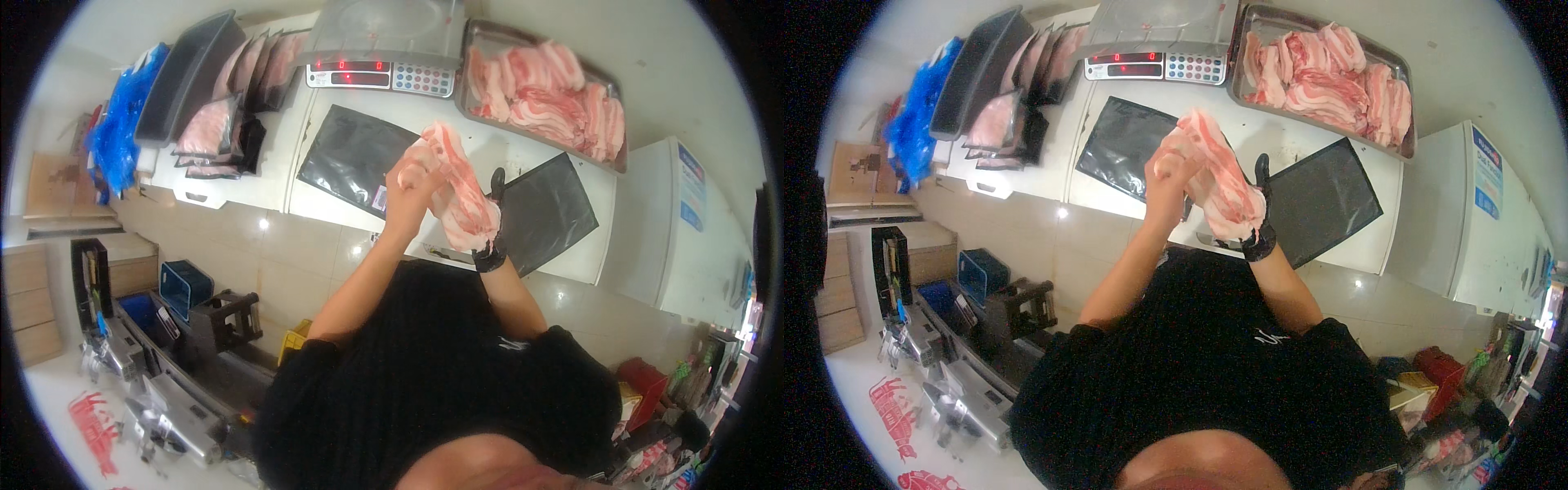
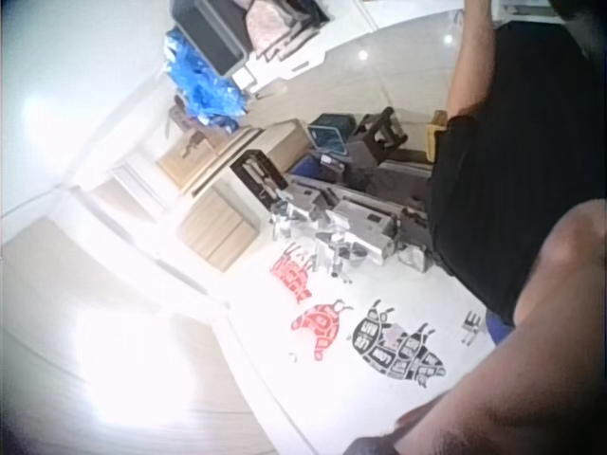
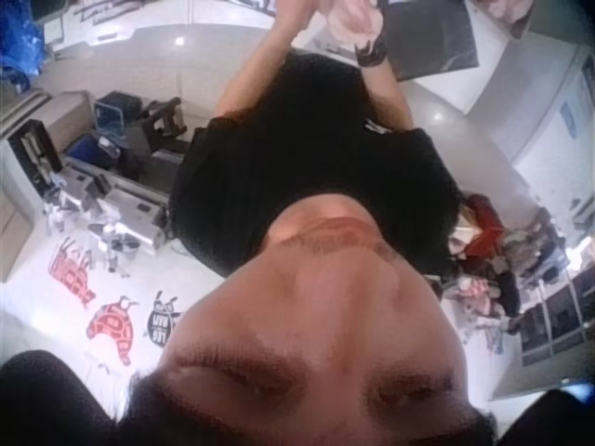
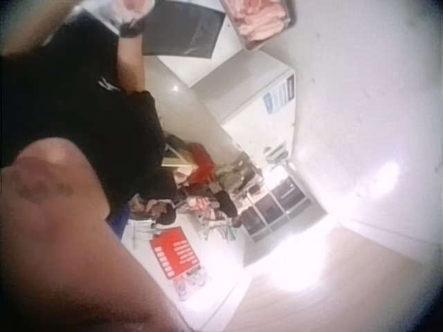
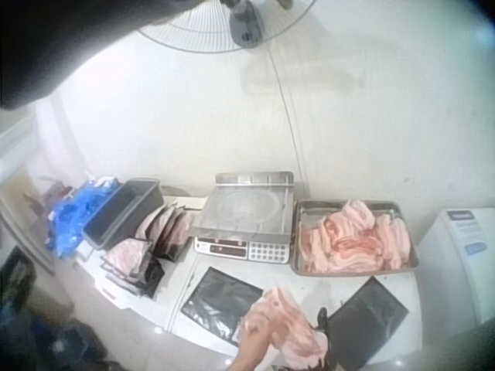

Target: The person weighs portions of sliced meat on a digital scale and places them into plastic bags by hand.

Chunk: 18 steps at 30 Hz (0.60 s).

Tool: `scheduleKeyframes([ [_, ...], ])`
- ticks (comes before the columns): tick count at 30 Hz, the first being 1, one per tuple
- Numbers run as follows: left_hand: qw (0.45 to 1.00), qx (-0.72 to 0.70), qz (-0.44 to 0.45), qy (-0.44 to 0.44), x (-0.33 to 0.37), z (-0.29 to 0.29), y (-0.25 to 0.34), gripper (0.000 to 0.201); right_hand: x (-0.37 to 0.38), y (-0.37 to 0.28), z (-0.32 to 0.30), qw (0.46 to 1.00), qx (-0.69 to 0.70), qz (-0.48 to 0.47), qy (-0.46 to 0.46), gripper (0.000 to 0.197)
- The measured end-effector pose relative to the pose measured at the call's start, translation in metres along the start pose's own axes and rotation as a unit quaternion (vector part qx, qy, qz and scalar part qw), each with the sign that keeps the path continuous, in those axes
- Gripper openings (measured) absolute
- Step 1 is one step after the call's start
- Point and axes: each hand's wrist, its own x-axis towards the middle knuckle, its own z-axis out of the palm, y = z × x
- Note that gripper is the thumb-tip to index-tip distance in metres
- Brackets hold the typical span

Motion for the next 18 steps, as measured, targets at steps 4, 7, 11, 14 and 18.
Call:
scheduleKeyframes([
  [4,0.996,0.029,0.082,0.009,0.000,-0.001,0.018,0.058,-0.019,-0.006,-0.015,0.997,0.068,0.035,0.004,0.090],
  [7,0.999,-0.003,0.048,-0.012,0.000,-0.006,0.012,0.058,-0.028,-0.011,-0.012,0.992,0.110,0.053,0.001,0.098],
  [11,0.997,0.062,0.027,-0.037,-0.002,-0.007,0.006,0.056,-0.032,-0.021,0.010,0.943,-0.332,-0.025,0.018,0.077],
  [14,0.980,-0.197,0.012,-0.023,0.006,-0.011,-0.021,0.049,0.001,-0.008,-0.033,0.984,0.022,0.043,-0.173,0.047],
  [18,0.961,0.273,0.028,0.039,0.001,-0.048,-0.044,0.026,-0.038,-0.023,-0.062,0.995,0.027,0.051,-0.087,0.044],
])
